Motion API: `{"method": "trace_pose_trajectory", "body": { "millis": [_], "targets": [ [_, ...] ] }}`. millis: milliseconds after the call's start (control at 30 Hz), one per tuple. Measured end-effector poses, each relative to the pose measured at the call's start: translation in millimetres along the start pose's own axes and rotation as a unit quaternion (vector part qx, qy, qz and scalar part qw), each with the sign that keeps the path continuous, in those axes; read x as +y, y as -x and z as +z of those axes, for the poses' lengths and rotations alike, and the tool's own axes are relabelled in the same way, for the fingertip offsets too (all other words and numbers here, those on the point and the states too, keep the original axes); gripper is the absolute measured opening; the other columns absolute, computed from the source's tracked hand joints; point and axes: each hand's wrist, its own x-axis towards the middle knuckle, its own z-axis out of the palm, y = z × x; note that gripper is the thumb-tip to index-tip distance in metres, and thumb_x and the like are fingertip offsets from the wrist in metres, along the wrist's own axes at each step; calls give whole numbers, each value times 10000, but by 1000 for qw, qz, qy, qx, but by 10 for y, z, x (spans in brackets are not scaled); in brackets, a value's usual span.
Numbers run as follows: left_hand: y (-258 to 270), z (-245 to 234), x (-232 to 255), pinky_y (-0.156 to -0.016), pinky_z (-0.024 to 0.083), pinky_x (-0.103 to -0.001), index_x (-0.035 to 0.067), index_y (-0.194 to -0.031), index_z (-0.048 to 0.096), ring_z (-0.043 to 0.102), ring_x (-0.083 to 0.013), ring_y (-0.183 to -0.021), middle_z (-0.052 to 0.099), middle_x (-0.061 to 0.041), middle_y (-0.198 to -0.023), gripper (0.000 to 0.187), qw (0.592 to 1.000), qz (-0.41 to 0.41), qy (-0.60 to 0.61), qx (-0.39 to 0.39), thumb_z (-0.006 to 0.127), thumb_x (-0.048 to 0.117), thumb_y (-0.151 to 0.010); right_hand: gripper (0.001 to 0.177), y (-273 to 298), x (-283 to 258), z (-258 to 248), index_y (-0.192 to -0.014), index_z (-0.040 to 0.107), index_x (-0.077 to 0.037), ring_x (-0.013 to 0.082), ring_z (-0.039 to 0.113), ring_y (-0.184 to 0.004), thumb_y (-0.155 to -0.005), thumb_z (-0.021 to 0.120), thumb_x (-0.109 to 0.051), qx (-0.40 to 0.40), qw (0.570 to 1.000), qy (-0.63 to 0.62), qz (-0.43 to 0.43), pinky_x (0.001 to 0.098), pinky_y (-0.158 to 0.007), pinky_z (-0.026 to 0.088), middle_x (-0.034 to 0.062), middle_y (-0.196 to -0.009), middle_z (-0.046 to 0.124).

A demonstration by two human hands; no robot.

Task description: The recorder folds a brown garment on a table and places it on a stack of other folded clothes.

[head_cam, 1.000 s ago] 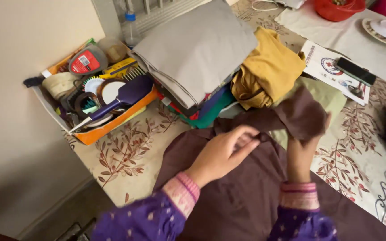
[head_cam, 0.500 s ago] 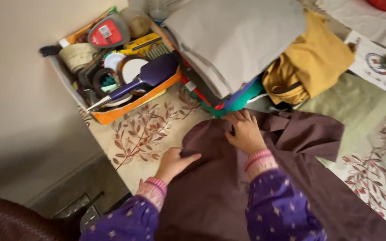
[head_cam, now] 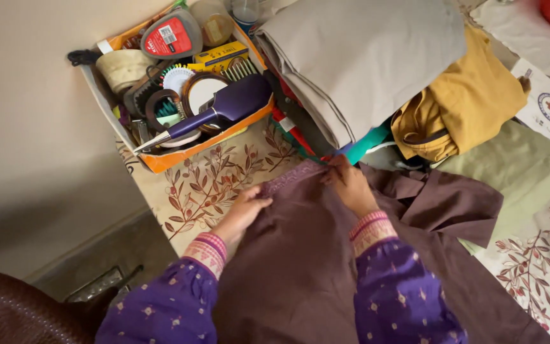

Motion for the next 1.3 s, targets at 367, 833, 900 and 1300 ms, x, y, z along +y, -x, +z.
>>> {"method": "trace_pose_trajectory", "body": {
  "millis": [367, 833, 900, 1300],
  "targets": [
    [-663, -318, -300, -1168, 379, -362, 16, -1459, 487, 519, -299, -1387, 552, -206, -1487, 545, 979, 139, -114, 99, 602, 111, -935, 448, 840, -584, 58, -1444, 450, -29, 302, 587, -1313, -1012, 557, -77, 136, 942, -295, -82, 375, -1111, 420, 159, -1346, 658],
    [-34, -481, -252, -1149, 364, -448, -10, -1540, 294, 436, -388, -1407, 426, -264, -1520, 1000, 930, 77, -331, 138, 698, 619, -875, 754, 1322, -1055, 444, -1564, 372, -49, 315, 239, -1537, -987, 520, -512, 173, 981, 74, -38, 630, -1223, 70, 136, -1631, 359],
    [343, -554, -168, -1092, 431, -442, -2, -1471, 451, 552, -382, -1310, 556, -256, -1408, 935, 952, -40, -303, -4, 682, 644, -836, 724, 1479, -1155, 464, -1587, 362, -50, 319, 240, -1577, -1013, 500, -469, 198, 975, 103, -5, 629, -1259, 75, 119, -1664, 361],
    [611, -944, -419, -1192, 327, -418, 77, -1451, 474, 388, -267, -1465, 456, -130, -1549, 747, 988, -10, -145, -47, 737, 380, -821, 845, 1595, -1201, 758, -1597, 335, -32, 339, 259, -1553, -985, 464, -600, 208, 972, 111, 11, 641, -1238, 88, 127, -1659, 343]
  ]
}}
